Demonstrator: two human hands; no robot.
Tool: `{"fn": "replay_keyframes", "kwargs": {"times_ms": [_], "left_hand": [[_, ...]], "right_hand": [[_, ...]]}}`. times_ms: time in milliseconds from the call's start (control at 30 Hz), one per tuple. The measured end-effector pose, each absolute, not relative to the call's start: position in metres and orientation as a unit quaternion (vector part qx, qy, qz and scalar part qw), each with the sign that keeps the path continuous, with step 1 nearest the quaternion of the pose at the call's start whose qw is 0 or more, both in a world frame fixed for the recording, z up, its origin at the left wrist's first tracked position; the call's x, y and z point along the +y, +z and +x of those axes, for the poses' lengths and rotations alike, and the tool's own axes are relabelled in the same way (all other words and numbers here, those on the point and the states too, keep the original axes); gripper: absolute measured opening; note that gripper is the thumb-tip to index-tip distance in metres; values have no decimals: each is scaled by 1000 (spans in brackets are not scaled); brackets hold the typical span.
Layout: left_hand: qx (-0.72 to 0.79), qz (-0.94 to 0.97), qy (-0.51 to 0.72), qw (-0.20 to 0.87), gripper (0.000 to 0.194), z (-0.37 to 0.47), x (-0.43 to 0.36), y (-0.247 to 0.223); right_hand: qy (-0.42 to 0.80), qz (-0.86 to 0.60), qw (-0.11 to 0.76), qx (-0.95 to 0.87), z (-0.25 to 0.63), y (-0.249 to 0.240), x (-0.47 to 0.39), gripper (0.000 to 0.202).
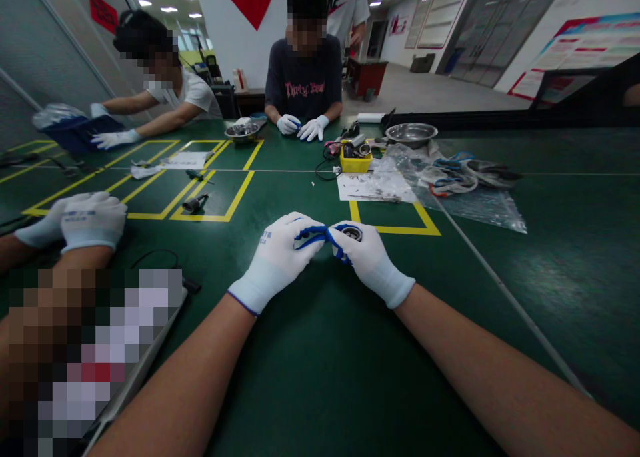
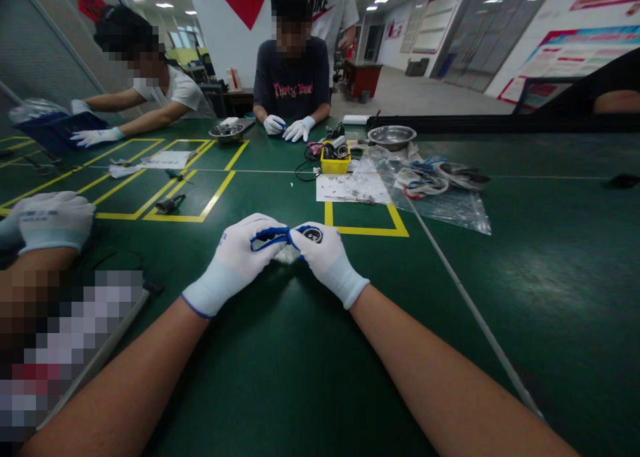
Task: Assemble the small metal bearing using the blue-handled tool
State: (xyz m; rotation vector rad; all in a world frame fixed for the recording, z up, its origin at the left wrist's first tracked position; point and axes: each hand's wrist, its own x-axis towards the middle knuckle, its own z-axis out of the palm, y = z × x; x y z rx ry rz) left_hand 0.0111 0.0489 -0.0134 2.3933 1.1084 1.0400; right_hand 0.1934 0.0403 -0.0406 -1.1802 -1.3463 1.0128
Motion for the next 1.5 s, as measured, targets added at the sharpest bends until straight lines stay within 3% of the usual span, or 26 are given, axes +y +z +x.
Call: {"fn": "replay_keyframes", "kwargs": {"times_ms": [1000, 1300, 1500], "left_hand": [[393, 833, 357, 156, 11, 11, 48, -11], [421, 784, 407, 204, 11, 3, 48, 1], [405, 809, 345, 248, 6, 3, 39, 19]], "right_hand": [[434, -493, 512, -554, 193, -41, 40, 27], [365, -480, 510, -614, 190, -43, 36, 19], [348, -466, 462, -670, 186, -39, 28, 18]]}}
